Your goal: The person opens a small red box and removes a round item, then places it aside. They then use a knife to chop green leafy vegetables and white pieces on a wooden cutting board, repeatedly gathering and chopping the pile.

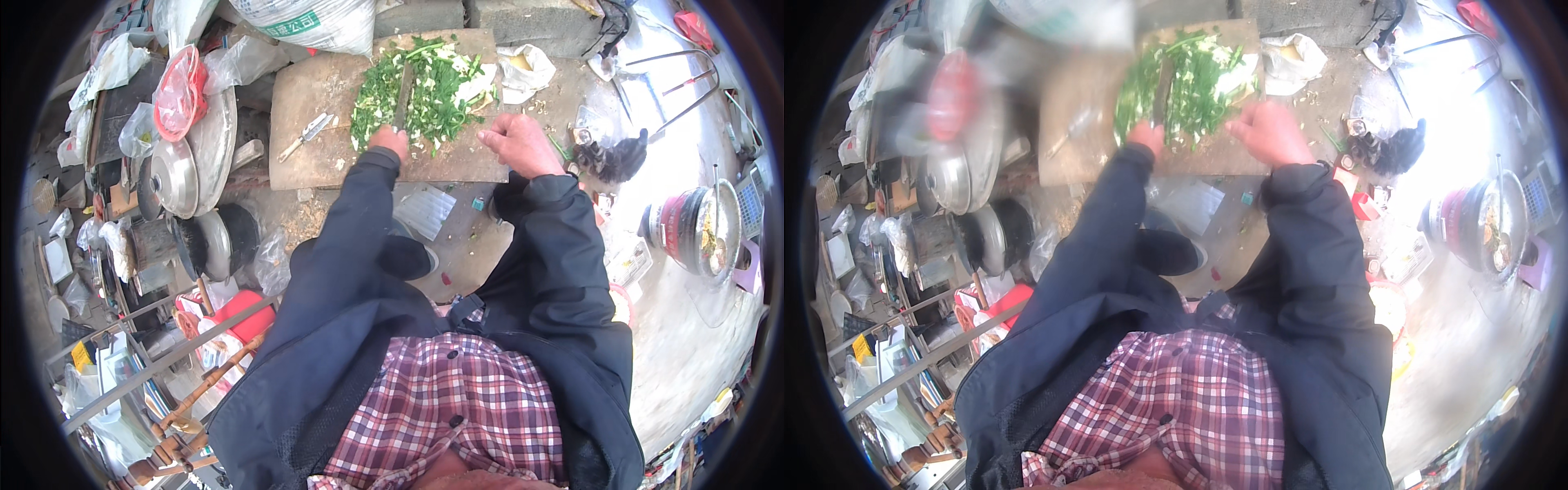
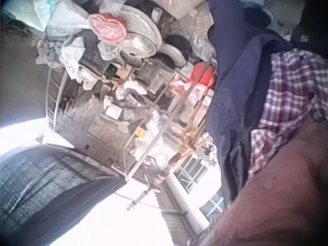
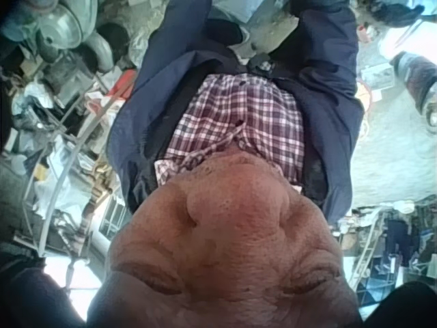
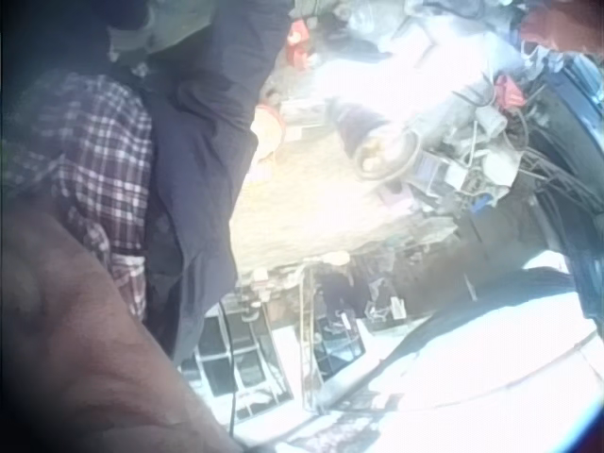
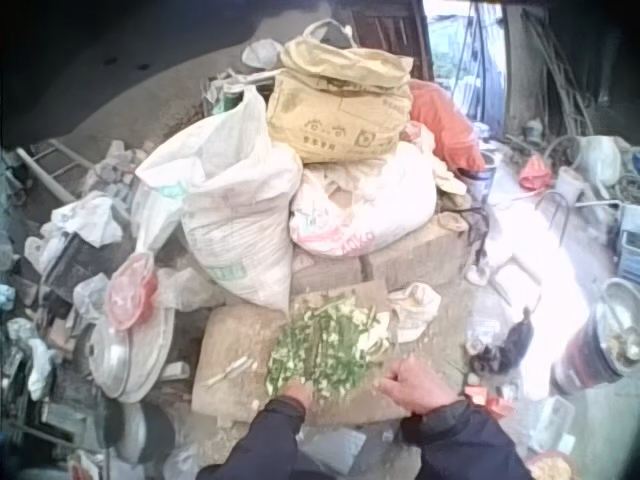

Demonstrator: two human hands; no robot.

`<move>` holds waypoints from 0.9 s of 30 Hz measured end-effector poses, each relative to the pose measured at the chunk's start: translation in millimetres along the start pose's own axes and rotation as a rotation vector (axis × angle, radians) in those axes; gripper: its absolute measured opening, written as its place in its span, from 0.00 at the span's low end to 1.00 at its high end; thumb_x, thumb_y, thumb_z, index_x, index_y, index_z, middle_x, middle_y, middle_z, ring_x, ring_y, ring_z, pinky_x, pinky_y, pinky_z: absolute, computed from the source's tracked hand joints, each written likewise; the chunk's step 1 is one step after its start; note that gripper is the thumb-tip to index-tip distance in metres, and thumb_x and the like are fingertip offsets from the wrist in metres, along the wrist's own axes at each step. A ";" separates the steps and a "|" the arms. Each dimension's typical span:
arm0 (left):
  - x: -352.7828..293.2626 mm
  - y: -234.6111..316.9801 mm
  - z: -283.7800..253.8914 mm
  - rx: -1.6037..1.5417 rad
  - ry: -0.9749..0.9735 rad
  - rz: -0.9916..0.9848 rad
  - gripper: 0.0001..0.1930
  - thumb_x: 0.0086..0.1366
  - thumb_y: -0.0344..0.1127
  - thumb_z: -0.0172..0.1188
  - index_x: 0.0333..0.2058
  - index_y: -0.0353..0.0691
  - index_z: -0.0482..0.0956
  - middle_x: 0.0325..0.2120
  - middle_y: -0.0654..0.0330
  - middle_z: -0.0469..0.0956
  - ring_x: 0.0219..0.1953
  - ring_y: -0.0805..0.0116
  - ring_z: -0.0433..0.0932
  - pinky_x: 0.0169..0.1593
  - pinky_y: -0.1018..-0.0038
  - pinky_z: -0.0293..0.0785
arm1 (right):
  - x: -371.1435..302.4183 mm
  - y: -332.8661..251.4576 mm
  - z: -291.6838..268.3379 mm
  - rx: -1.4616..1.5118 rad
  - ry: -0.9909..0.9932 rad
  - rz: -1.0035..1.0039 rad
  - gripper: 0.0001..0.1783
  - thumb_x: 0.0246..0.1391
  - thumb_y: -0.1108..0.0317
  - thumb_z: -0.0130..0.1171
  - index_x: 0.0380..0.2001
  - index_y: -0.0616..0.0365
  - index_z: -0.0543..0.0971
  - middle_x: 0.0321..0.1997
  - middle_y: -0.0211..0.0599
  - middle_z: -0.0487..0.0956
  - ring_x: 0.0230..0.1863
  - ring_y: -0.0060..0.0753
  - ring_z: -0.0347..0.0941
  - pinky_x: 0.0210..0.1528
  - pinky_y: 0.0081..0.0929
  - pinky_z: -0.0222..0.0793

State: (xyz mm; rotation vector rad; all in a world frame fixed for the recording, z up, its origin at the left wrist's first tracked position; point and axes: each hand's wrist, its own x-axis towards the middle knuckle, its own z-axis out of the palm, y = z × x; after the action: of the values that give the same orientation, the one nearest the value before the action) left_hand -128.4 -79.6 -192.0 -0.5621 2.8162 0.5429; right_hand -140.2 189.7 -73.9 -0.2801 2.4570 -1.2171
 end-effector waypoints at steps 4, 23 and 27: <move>3.9 2.4 -15.7 -0.108 0.070 0.048 0.21 0.59 0.48 0.54 0.39 0.31 0.75 0.31 0.40 0.78 0.37 0.42 0.78 0.44 0.57 0.74 | -1.1 1.5 -0.7 -0.004 0.032 0.004 0.15 0.46 0.61 0.62 0.23 0.65 0.80 0.21 0.54 0.76 0.26 0.52 0.74 0.32 0.41 0.68; -3.8 11.8 -6.0 -0.043 0.057 0.004 0.21 0.60 0.47 0.53 0.40 0.32 0.74 0.35 0.39 0.78 0.41 0.42 0.77 0.47 0.56 0.72 | -1.4 0.1 -0.9 0.020 -0.009 0.011 0.15 0.47 0.61 0.61 0.23 0.66 0.79 0.21 0.54 0.75 0.25 0.51 0.74 0.32 0.40 0.68; 2.4 -2.0 -5.4 -0.181 0.162 0.011 0.23 0.59 0.47 0.53 0.42 0.32 0.74 0.36 0.39 0.78 0.42 0.42 0.77 0.49 0.58 0.72 | -1.4 1.7 -1.2 0.013 -0.003 0.014 0.16 0.47 0.61 0.61 0.23 0.67 0.78 0.20 0.53 0.75 0.25 0.51 0.73 0.32 0.40 0.69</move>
State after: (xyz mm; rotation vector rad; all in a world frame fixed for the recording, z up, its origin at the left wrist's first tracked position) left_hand -130.5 -84.3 -188.4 -0.6527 2.9414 0.7937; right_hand -139.5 192.1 -74.3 -0.2607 2.4438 -1.2251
